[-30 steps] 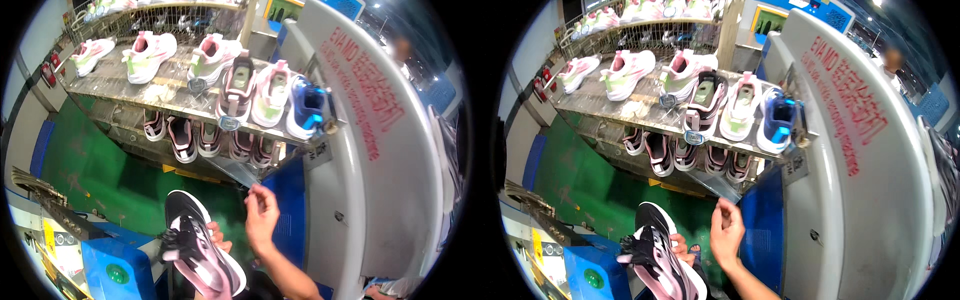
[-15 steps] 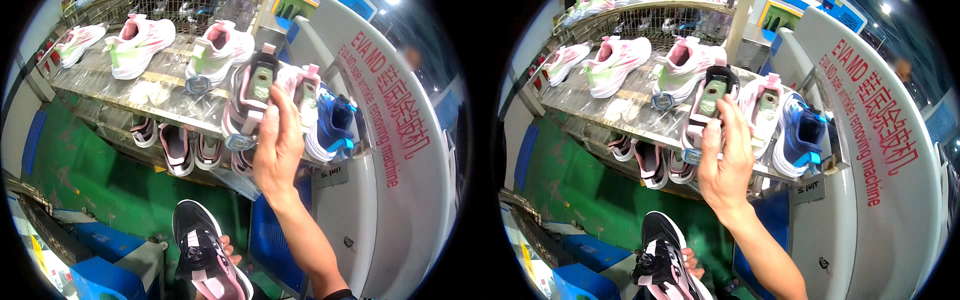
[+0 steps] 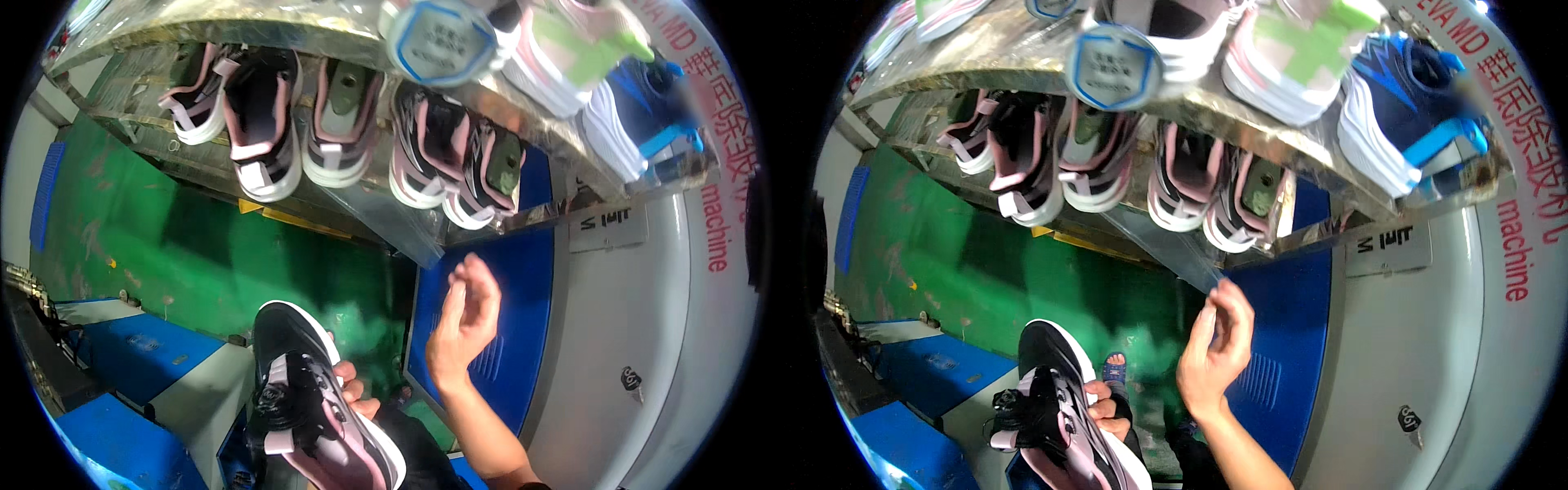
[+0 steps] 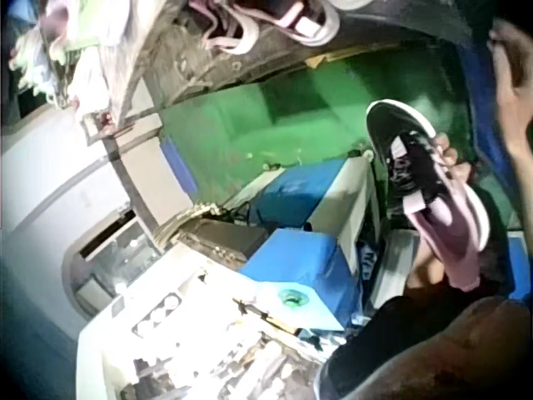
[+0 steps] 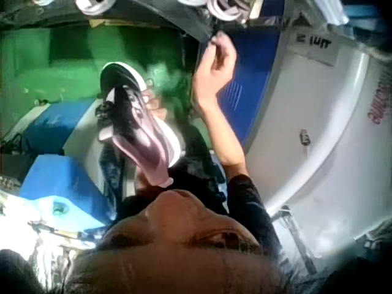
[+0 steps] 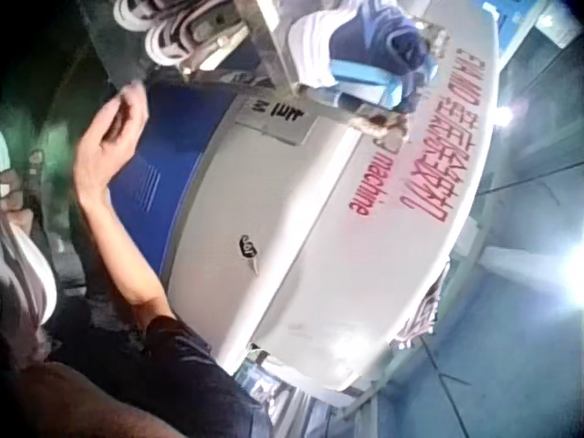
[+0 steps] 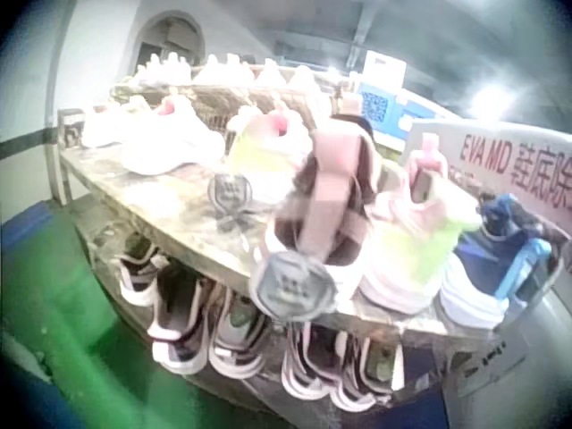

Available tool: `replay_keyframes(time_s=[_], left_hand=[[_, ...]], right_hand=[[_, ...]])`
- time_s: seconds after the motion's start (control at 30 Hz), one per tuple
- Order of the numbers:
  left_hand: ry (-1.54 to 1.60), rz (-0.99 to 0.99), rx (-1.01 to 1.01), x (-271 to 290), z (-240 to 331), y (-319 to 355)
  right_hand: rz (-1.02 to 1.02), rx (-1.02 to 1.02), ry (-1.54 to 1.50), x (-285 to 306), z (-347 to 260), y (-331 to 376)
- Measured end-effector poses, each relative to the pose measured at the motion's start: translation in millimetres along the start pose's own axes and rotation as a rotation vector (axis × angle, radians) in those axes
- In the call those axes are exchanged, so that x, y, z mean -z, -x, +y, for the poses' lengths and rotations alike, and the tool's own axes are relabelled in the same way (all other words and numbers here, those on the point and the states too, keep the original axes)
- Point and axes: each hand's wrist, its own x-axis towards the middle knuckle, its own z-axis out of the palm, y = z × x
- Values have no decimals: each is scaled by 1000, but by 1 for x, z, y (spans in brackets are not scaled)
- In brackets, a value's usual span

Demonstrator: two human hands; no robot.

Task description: The person picks up shoes from a conveyor belt, places them into an industrial machine to be pressed or heated, and then moves processed shoes onto a storage rack.

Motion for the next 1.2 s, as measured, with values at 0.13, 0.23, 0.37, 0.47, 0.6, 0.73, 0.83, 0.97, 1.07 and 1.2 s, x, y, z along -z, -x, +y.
replay_keyframes(time_s=[0.13,0.23,0.37,0.47,0.6,0.73,0.83,0.97,1.07,1.2], left_hand=[[-33,39,-47,11,4,10],[-63,63,-62,16,6,13],[-91,95,-71,18,5,16],[-103,116,-71,24,7,17],[-122,134,-50,29,11,16],[-124,148,-14,35,21,17],[-115,160,25,43,28,14],[-122,225,31,38,30,15],[-377,380,-296,7,6,7],[-400,261,-325,50,13,31]], right_hand=[[131,130,37,-9,19,-35],[110,93,82,-13,18,-50],[118,253,173,-30,17,-73],[102,253,191,-35,26,-92],[33,342,274,-32,32,-103],[25,417,324,-33,41,-119],[20,333,340,-29,45,-119],[157,582,434,-26,36,-90],[65,855,183,-28,21,-59],[-59,735,421,-64,-13,-80]])
